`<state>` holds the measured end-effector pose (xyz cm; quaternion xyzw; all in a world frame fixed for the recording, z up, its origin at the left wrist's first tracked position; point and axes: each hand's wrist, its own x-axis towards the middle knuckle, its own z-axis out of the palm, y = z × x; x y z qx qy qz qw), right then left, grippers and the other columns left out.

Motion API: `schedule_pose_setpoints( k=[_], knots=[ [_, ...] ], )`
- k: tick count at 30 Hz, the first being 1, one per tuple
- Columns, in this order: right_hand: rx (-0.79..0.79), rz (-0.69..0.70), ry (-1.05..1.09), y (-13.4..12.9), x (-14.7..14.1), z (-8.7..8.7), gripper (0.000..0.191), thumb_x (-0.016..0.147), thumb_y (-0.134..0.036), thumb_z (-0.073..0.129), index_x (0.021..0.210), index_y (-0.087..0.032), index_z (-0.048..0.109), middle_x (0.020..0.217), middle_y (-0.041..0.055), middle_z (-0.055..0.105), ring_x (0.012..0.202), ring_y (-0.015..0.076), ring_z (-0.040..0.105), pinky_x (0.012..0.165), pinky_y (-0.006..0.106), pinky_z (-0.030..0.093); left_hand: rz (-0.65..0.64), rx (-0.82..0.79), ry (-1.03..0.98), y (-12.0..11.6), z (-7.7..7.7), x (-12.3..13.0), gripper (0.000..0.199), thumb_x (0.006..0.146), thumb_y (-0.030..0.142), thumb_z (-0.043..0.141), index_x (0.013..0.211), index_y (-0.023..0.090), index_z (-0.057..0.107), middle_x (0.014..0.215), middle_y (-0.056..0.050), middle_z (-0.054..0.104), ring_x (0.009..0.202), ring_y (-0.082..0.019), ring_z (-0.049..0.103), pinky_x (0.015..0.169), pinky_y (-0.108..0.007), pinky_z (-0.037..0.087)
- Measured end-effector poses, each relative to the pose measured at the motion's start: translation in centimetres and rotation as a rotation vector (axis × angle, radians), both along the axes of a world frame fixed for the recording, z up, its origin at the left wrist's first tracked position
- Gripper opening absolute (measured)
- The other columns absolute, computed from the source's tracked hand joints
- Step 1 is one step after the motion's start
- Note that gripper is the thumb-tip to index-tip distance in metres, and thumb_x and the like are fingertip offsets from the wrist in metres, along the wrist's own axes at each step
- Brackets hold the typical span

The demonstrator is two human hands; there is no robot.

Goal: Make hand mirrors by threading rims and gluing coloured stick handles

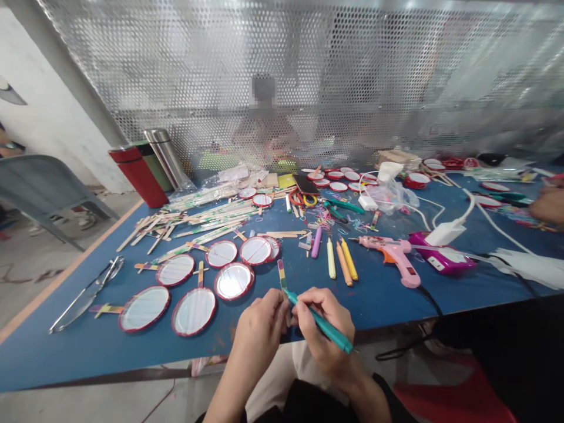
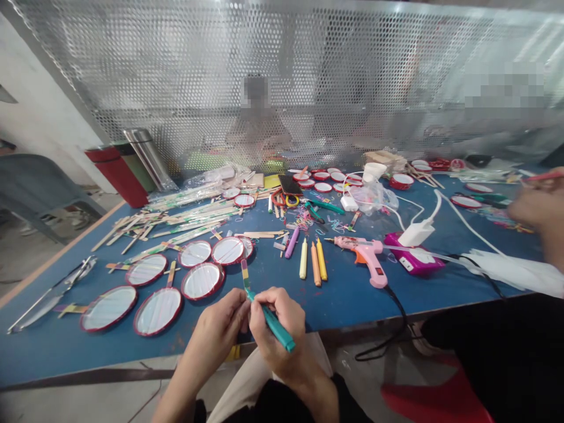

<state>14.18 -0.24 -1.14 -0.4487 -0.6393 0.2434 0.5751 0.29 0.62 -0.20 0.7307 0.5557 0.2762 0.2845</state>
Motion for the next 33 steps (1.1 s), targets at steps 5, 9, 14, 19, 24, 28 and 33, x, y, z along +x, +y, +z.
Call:
schedule_pose_setpoints(
  k=[5,9,14,19,24,28,33],
  knots=[
    [-0.002,0.003,0.004,0.1,0.0,-0.3,0.004,0.087,-0.019,0.054,0.083,-0.020,0.056,0.067,-0.0009,0.062,0.055,0.0125,0.062,0.053,0.022,0.052,-0.011,0.014,-0.010,-0.1,0.1,0.0,0.024,0.094,0.027,0.034,0.071,0.023,0.041,0.058,0.003,0.056,0.054,-0.013,0.053,0.053,-0.022,0.036],
    [-0.028,-0.009,0.016,0.1,-0.1,-0.2,0.004,0.086,-0.019,0.054,0.083,-0.019,0.057,0.066,-0.0009,0.063,0.053,0.0123,0.063,0.052,0.022,0.052,-0.014,0.017,-0.006,-0.1,0.1,0.0,0.024,0.094,0.027,0.034,0.073,0.023,0.043,0.058,0.003,0.058,0.054,-0.013,0.054,0.054,-0.022,0.037],
    [-0.014,-0.189,0.092,-0.1,-0.5,0.2,0.009,0.087,-0.021,0.054,0.078,-0.019,0.056,0.060,-0.0023,0.062,0.047,0.0114,0.062,0.047,0.020,0.050,-0.009,-0.012,-0.008,-0.1,-0.2,-0.1,0.027,0.095,0.029,0.033,0.071,0.024,0.042,0.059,0.002,0.060,0.058,-0.015,0.057,0.057,-0.023,0.040],
    [0.018,-0.214,0.136,-0.1,-0.7,0.0,0.006,0.088,-0.020,0.054,0.083,-0.020,0.057,0.058,-0.0043,0.061,0.046,0.0103,0.060,0.047,0.020,0.050,-0.005,-0.019,-0.001,0.0,-0.2,-0.1,0.027,0.095,0.029,0.032,0.070,0.024,0.042,0.060,0.001,0.059,0.058,-0.015,0.057,0.057,-0.023,0.040],
    [0.055,-0.270,0.061,0.0,-0.5,-0.9,0.008,0.088,-0.021,0.058,0.094,-0.020,0.061,0.071,-0.0004,0.067,0.058,0.0135,0.067,0.054,0.023,0.054,-0.007,0.035,0.049,-0.2,-0.1,0.2,0.021,0.092,0.026,0.037,0.072,0.023,0.044,0.064,0.001,0.062,0.058,-0.015,0.057,0.056,-0.023,0.038],
    [0.040,-0.247,0.031,0.3,-0.3,-1.3,0.014,0.089,-0.021,0.056,0.103,-0.021,0.060,0.087,0.0041,0.070,0.076,0.0173,0.071,0.062,0.026,0.057,-0.019,0.073,0.093,-0.2,-0.3,0.2,0.018,0.091,0.028,0.041,0.076,0.023,0.048,0.066,0.001,0.063,0.059,-0.015,0.058,0.055,-0.023,0.037],
    [0.094,-0.186,-0.112,1.1,1.9,-0.2,0.021,0.092,-0.018,0.053,0.112,-0.022,0.056,0.096,0.0047,0.070,0.083,0.0162,0.070,0.075,0.028,0.057,-0.033,0.029,0.059,0.1,0.0,0.1,0.024,0.091,0.031,0.038,0.070,0.024,0.046,0.058,0.002,0.061,0.054,-0.015,0.057,0.052,-0.022,0.037]
  ],
)
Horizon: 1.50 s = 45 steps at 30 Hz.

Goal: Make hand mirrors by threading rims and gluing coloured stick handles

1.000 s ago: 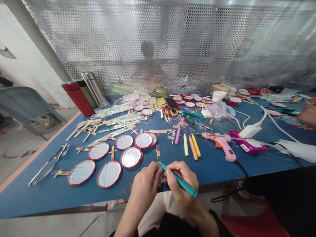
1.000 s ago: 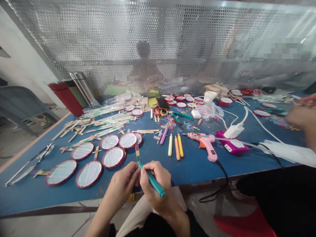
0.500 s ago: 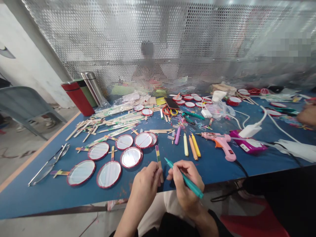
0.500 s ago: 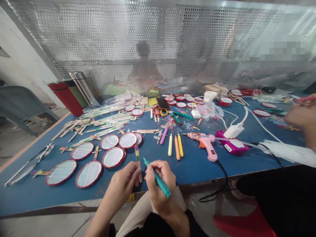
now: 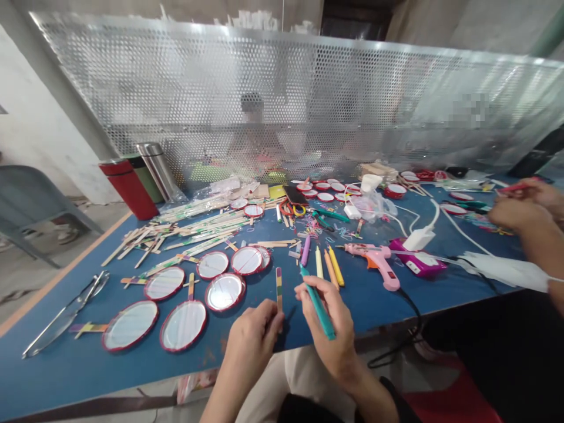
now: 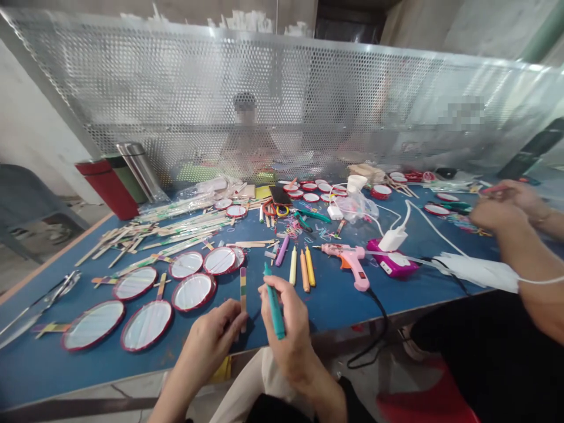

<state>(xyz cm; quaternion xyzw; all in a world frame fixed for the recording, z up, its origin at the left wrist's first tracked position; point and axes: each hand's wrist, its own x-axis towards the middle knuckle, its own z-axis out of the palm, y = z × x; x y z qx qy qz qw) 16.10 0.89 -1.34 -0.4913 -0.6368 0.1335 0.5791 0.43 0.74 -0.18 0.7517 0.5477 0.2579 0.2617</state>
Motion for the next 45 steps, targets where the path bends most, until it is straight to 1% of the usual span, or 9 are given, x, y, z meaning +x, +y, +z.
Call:
schedule_pose_setpoints(
  k=[5,10,16,22,27,31,36,40,45],
  knots=[
    [0.063,-0.045,-0.427,2.5,5.2,1.8,0.028,0.090,-0.015,0.049,0.116,-0.021,0.056,0.101,0.0079,0.069,0.093,0.0208,0.066,0.079,0.032,0.053,0.041,-0.053,-0.091,-0.1,0.3,-0.2,0.026,0.093,0.033,0.034,0.070,0.024,0.043,0.058,0.002,0.060,0.055,-0.015,0.058,0.056,-0.023,0.040],
    [0.008,-0.158,-0.936,4.9,10.2,2.6,0.032,0.086,-0.006,0.043,0.110,-0.017,0.061,0.091,0.0099,0.071,0.087,0.0250,0.063,0.081,0.037,0.049,0.027,-0.108,-0.180,0.0,-0.1,-0.4,0.030,0.096,0.038,0.030,0.072,0.024,0.041,0.058,0.004,0.057,0.047,-0.013,0.053,0.051,-0.022,0.038],
    [-0.053,-0.206,-1.237,5.5,12.6,2.0,0.030,0.088,-0.004,0.043,0.106,-0.015,0.064,0.085,0.0105,0.070,0.087,0.0268,0.060,0.079,0.037,0.045,-0.019,-0.144,-0.207,0.2,-0.4,-0.5,0.027,0.096,0.038,0.029,0.076,0.024,0.041,0.063,0.005,0.055,0.042,-0.011,0.050,0.049,-0.022,0.038],
    [0.042,-0.311,-1.205,5.4,12.0,1.8,0.035,0.091,-0.003,0.040,0.119,-0.010,0.059,0.104,0.0159,0.068,0.096,0.0278,0.061,0.084,0.038,0.046,-0.008,-0.124,-0.168,0.1,-0.2,-0.2,0.027,0.096,0.036,0.029,0.074,0.024,0.041,0.061,0.004,0.056,0.049,-0.013,0.053,0.053,-0.023,0.038],
    [0.287,-0.282,-0.912,4.5,9.3,1.2,0.019,0.094,-0.009,0.045,0.098,-0.012,0.063,0.079,0.0106,0.068,0.079,0.0231,0.063,0.077,0.035,0.049,-0.003,-0.086,-0.106,0.1,-0.1,-0.3,0.027,0.095,0.033,0.030,0.071,0.024,0.040,0.060,0.003,0.056,0.059,-0.016,0.057,0.058,-0.025,0.037],
    [0.444,-0.248,-0.647,3.4,7.2,0.6,0.011,0.093,-0.011,0.052,0.099,-0.014,0.061,0.072,0.0066,0.068,0.066,0.0166,0.064,0.065,0.027,0.049,-0.022,-0.085,-0.090,0.0,-0.1,-0.4,0.027,0.095,0.032,0.029,0.072,0.024,0.041,0.062,0.002,0.059,0.062,-0.016,0.056,0.061,-0.025,0.037],
    [0.363,-0.223,-0.610,3.1,6.5,0.6,0.020,0.098,-0.023,0.045,0.088,-0.017,0.062,0.069,0.0031,0.072,0.057,0.0119,0.067,0.054,0.021,0.044,-0.064,-0.046,-0.057,-0.3,-0.1,-0.6,0.026,0.096,0.031,0.030,0.074,0.024,0.042,0.065,0.001,0.061,0.069,-0.018,0.056,0.064,-0.025,0.037],
    [0.234,-0.182,-0.562,2.9,6.7,0.7,0.036,0.097,-0.033,0.047,0.065,-0.019,0.055,0.048,-0.0031,0.058,0.037,0.0088,0.053,0.044,0.022,0.034,-0.109,-0.088,-0.117,-0.7,0.4,-0.7,0.026,0.097,0.032,0.031,0.074,0.024,0.040,0.062,0.003,0.057,0.063,-0.015,0.053,0.062,-0.024,0.037],
    [0.162,-0.132,-0.582,2.7,6.9,0.5,0.041,0.096,-0.036,0.047,0.059,-0.019,0.048,0.045,-0.0045,0.051,0.037,0.0080,0.047,0.046,0.022,0.031,-0.153,-0.178,-0.207,-0.8,1.2,-0.9,0.022,0.097,0.031,0.035,0.077,0.023,0.043,0.055,0.008,0.047,0.052,-0.011,0.048,0.056,-0.022,0.034]
  ],
)
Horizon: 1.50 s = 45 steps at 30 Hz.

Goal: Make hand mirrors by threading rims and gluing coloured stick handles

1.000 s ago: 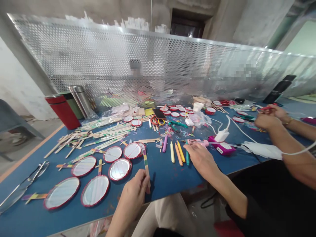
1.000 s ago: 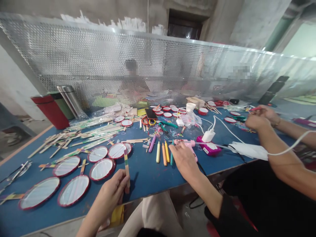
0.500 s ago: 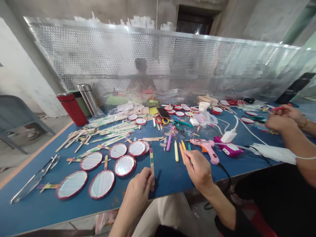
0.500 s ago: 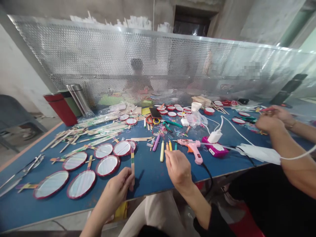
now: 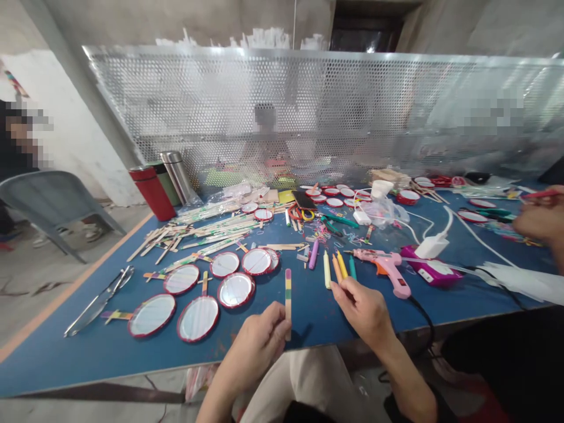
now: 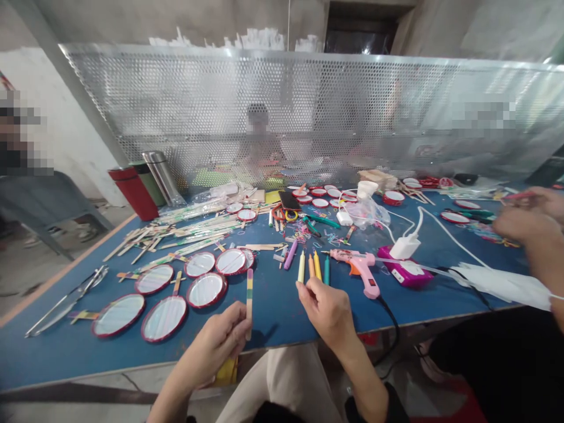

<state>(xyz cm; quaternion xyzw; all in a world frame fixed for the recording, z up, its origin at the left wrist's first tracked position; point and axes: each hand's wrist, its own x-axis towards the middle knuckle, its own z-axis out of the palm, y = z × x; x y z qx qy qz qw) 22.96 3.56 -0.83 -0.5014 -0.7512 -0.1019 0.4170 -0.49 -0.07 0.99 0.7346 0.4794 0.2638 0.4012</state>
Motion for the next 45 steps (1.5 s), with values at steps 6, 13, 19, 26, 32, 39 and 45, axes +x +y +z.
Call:
schedule_pose_setpoints(
  k=[6,13,19,26,32,39,45],
  knots=[
    [-0.052,-0.011,-0.029,0.30,0.06,-0.30,0.043,0.096,-0.039,0.046,0.058,-0.020,0.045,0.044,-0.0063,0.044,0.037,0.0076,0.041,0.046,0.022,0.028,-0.016,0.061,0.058,-0.09,0.05,0.04,0.016,0.093,0.025,0.040,0.079,0.022,0.047,0.063,0.007,0.051,0.057,-0.010,0.047,0.056,-0.021,0.032],
    [-0.068,-0.028,-0.043,0.16,0.10,-0.21,0.044,0.096,-0.041,0.045,0.057,-0.020,0.044,0.043,-0.0067,0.042,0.036,0.0073,0.038,0.045,0.021,0.027,-0.026,0.139,0.172,-0.24,-0.05,0.29,0.018,0.093,0.026,0.040,0.078,0.022,0.048,0.072,0.004,0.056,0.066,-0.013,0.050,0.061,-0.022,0.034],
    [-0.042,-0.067,-0.094,0.20,-0.01,-0.26,0.046,0.097,-0.044,0.041,0.057,-0.020,0.047,0.043,-0.0047,0.047,0.037,0.0085,0.043,0.046,0.022,0.028,-0.012,0.152,0.202,-0.35,-0.04,0.19,0.017,0.092,0.026,0.042,0.078,0.022,0.049,0.071,0.004,0.055,0.065,-0.013,0.050,0.061,-0.022,0.034],
    [-0.005,-0.099,-0.190,0.19,-0.01,-0.54,0.050,0.097,-0.045,0.039,0.054,-0.020,0.046,0.040,-0.0038,0.048,0.035,0.0094,0.045,0.046,0.024,0.026,0.009,0.184,0.250,-0.42,0.07,0.46,0.017,0.092,0.027,0.043,0.080,0.023,0.054,0.070,0.004,0.058,0.066,-0.013,0.054,0.061,-0.022,0.034],
    [0.009,-0.136,-0.290,0.23,-0.24,-0.80,0.052,0.097,-0.045,0.036,0.055,-0.019,0.050,0.039,-0.0018,0.051,0.034,0.0104,0.046,0.046,0.026,0.022,0.017,0.193,0.226,-0.51,-0.15,0.43,0.017,0.092,0.028,0.044,0.082,0.023,0.056,0.071,0.004,0.060,0.065,-0.013,0.055,0.060,-0.021,0.035],
    [0.058,-0.169,-0.311,0.05,-0.34,-0.64,0.050,0.097,-0.041,0.039,0.054,-0.019,0.052,0.039,-0.0010,0.052,0.034,0.0102,0.044,0.047,0.026,0.022,0.022,0.206,0.216,-0.52,-0.20,0.46,0.019,0.093,0.030,0.043,0.082,0.023,0.057,0.070,0.004,0.060,0.064,-0.013,0.054,0.060,-0.021,0.035],
    [0.200,-0.188,-0.286,0.07,-0.29,-0.69,0.046,0.095,-0.034,0.046,0.053,-0.018,0.054,0.041,-0.0005,0.055,0.037,0.0095,0.046,0.048,0.025,0.025,0.028,0.241,0.209,-0.55,-0.38,0.46,0.017,0.092,0.028,0.045,0.081,0.022,0.056,0.065,0.005,0.056,0.059,-0.012,0.050,0.057,-0.021,0.032]
  ],
)
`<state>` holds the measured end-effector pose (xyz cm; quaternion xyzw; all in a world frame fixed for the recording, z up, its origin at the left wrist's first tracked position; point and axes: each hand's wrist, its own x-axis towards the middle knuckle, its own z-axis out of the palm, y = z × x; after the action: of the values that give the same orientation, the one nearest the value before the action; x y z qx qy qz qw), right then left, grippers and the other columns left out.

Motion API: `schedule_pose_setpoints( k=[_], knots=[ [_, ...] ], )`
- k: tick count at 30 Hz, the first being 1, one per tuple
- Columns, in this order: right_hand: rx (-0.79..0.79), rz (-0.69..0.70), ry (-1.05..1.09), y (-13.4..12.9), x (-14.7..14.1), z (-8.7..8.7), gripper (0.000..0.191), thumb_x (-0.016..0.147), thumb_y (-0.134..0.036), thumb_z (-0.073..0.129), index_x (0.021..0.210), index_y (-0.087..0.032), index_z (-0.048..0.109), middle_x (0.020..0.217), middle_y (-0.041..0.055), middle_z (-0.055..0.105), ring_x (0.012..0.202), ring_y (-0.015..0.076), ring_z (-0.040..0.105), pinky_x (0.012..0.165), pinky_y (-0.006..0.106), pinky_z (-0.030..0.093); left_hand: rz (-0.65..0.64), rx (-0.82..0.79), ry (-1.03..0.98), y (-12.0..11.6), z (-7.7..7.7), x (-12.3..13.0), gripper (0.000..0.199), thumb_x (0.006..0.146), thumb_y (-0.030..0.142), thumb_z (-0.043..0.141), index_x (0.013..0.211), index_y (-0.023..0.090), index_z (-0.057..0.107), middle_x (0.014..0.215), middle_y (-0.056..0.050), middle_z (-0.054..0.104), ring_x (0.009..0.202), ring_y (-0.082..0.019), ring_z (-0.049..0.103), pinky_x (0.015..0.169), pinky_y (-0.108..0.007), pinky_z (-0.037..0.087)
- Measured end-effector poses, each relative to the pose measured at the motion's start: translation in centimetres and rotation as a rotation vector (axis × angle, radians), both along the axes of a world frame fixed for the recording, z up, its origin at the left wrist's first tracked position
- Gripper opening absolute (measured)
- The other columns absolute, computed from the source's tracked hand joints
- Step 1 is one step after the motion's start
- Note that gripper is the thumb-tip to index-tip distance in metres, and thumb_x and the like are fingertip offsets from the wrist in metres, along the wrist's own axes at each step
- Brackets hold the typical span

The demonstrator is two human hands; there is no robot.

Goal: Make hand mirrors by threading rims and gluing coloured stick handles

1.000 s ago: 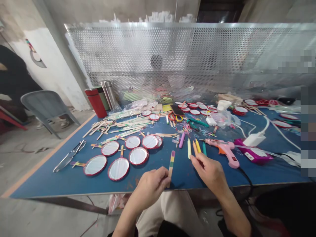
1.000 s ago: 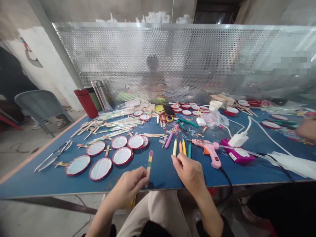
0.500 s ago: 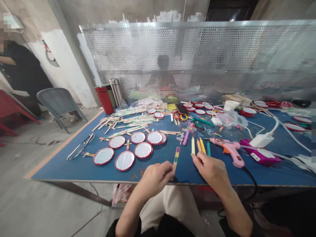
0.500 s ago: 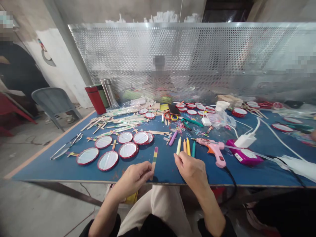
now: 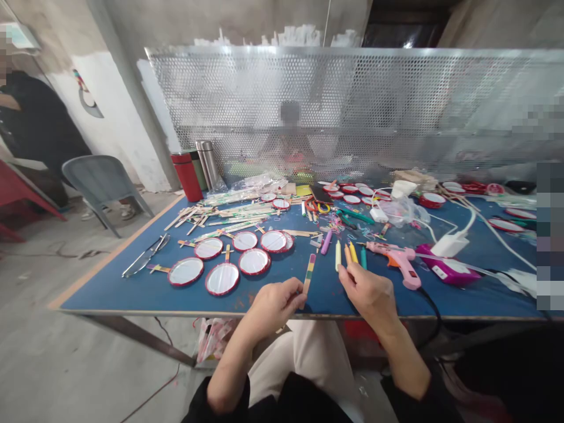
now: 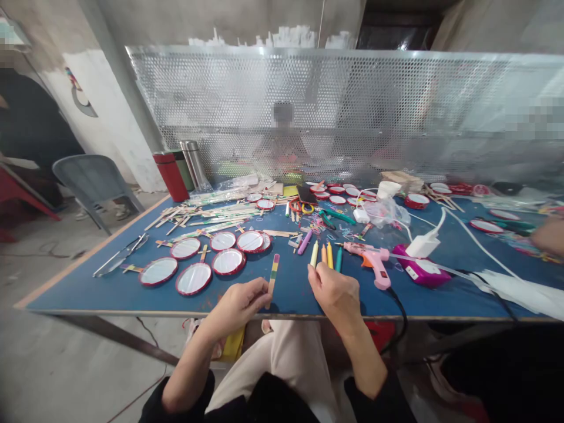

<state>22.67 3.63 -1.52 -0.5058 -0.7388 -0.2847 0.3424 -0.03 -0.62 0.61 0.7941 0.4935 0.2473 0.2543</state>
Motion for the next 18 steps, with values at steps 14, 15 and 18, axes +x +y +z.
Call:
schedule_pose_setpoints(
  k=[14,15,18],
  knots=[
    [0.044,0.000,0.091,0.0,0.1,0.4,0.041,0.093,-0.032,0.050,0.054,-0.019,0.055,0.044,0.0001,0.056,0.039,0.0106,0.048,0.047,0.025,0.028,-0.011,-0.016,-0.055,0.0,0.1,0.1,0.018,0.092,0.029,0.045,0.082,0.022,0.058,0.070,0.005,0.064,0.061,-0.011,0.054,0.059,-0.020,0.036],
    [0.027,0.037,0.152,-0.3,-0.1,0.8,0.042,0.093,-0.033,0.050,0.053,-0.019,0.054,0.043,-0.0002,0.055,0.039,0.0105,0.047,0.046,0.025,0.029,-0.009,-0.015,-0.056,0.0,0.1,0.1,0.018,0.092,0.029,0.045,0.083,0.022,0.059,0.070,0.005,0.064,0.061,-0.011,0.054,0.059,-0.020,0.036],
    [-0.096,0.261,0.452,-2.4,-0.9,2.7,0.038,0.094,-0.033,0.049,0.059,-0.018,0.056,0.047,-0.0008,0.054,0.042,0.0109,0.049,0.046,0.024,0.035,-0.003,-0.010,-0.059,0.1,0.0,0.0,0.019,0.092,0.031,0.044,0.083,0.022,0.059,0.070,0.005,0.063,0.062,-0.011,0.054,0.060,-0.019,0.036]
  ],
)
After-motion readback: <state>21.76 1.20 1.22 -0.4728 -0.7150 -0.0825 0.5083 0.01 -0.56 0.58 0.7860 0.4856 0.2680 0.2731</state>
